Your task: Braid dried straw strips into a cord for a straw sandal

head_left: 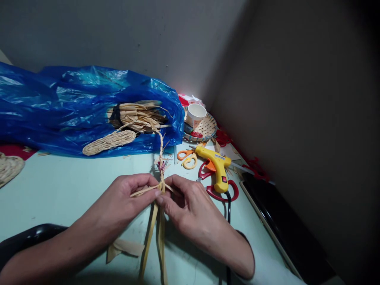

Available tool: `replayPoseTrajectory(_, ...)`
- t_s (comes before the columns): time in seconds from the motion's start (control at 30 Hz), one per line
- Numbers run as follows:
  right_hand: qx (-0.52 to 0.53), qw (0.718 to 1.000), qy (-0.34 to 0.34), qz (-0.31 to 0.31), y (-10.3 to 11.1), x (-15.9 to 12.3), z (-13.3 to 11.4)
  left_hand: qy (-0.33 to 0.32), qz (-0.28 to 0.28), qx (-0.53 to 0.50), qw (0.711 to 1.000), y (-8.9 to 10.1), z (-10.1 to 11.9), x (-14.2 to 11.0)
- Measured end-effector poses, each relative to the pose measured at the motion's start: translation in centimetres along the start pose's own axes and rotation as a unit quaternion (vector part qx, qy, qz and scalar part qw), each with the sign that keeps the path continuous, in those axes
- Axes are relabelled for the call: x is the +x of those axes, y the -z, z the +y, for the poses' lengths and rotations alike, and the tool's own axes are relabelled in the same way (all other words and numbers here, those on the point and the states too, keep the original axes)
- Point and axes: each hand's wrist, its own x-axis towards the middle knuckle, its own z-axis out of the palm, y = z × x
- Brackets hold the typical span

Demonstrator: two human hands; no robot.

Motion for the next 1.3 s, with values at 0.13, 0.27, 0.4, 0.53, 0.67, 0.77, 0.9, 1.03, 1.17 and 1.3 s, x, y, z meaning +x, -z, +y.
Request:
replayPoseTrajectory(0.13,-0.004,1.0,0.006,-0.003,0.1,0.0,0.3,-0.009,-0.012,-0.016,1.0,-0.1,0.0,-0.2)
replayPoseTrajectory(0.27,0.004,1.0,0.0,-0.003,-0.2,0.0,0.7,0.02,-0.034,-0.055,0.998,0.0,-0.1,-0.5)
replayPoseTrajectory(0.4,0.071,0.997,0.014,0.007,-0.4,0.0,1.2,0.079,-0.033,-0.113,0.99,0.1,-0.4,-0.4)
replayPoseTrajectory(0.53,0.13,0.991,-0.002,-0.019,-0.3,0.1,1.2,0.106,-0.027,-0.179,0.978,0.2,-0.7,-0.1)
replayPoseTrajectory(0.67,0.136,0.99,-0.027,-0.029,-0.1,0.1,0.8,0.097,-0.04,-0.164,0.981,0.3,-1.0,0.0)
replayPoseTrajectory(0.77,0.125,0.992,-0.013,-0.019,-0.2,0.1,1.0,0.084,-0.045,-0.153,0.984,0.4,-1.2,0.0)
replayPoseTrajectory(0.9,0.103,0.995,0.012,0.004,-0.6,0.2,1.7,0.077,-0.04,-0.138,0.987,0.3,-1.2,0.0)
replayPoseTrajectory(1.03,0.082,0.996,0.031,0.009,-0.6,0.2,1.7,0.071,-0.033,-0.096,0.992,0.1,-0.9,0.2)
replayPoseTrajectory(1.17,0.001,0.998,0.065,0.015,-0.2,-0.2,1.0,0.057,-0.026,-0.077,0.995,-0.1,-1.0,0.4)
replayPoseTrajectory(1.3,-0.041,0.996,0.079,0.016,-0.3,-0.6,0.5,0.053,-0.02,-0.079,0.995,-0.1,-1.1,0.4)
